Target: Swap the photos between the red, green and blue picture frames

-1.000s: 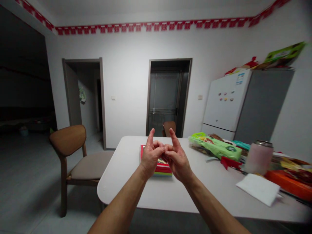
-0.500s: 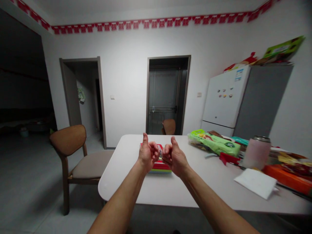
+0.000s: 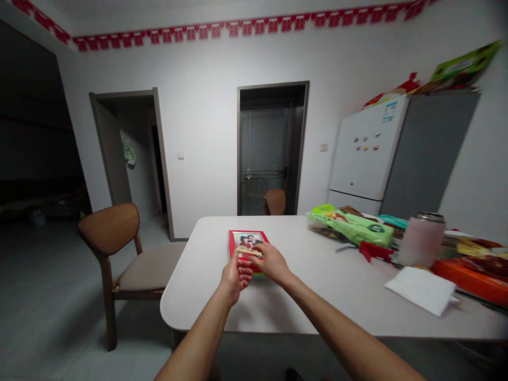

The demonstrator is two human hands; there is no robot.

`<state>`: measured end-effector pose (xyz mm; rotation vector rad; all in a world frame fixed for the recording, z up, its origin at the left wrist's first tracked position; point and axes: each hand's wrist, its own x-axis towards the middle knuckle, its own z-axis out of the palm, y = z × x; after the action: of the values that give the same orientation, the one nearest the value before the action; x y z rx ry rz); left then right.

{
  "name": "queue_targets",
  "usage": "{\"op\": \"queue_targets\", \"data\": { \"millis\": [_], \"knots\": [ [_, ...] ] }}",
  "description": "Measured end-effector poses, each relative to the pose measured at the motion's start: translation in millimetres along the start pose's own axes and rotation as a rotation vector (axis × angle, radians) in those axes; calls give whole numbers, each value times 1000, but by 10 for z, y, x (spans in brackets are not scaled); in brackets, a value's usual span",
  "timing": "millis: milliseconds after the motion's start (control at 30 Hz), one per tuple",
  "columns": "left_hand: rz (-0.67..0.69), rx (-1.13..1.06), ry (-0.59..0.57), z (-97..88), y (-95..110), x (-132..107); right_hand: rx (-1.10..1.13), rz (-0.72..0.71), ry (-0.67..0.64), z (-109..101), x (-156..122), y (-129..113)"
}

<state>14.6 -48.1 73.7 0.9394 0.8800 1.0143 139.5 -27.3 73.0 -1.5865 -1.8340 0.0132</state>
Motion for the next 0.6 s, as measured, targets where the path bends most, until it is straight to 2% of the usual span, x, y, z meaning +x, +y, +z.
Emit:
{"op": "queue_targets", "data": {
  "millis": [100, 167, 267, 400, 500, 600],
  "knots": [
    [-41, -43, 63, -108, -290, 86, -98, -53, -70, 147, 8, 111],
    [-52, -65, 85, -128, -413, 131, -156, -90, -107, 188, -7, 108],
    [-12, -96, 90, -95, -483, 169, -207, -141, -150, 175, -90, 42],
    [158, -143, 95, 1, -478, 113, -226, -144, -173, 59, -357, -68],
    [269, -135, 86, 81, -460, -33, -31, -106, -80, -99, -576, -125],
    [370, 4, 39, 171, -421, -250, 376, -56, 64, -301, -732, -143]
  ]
}}
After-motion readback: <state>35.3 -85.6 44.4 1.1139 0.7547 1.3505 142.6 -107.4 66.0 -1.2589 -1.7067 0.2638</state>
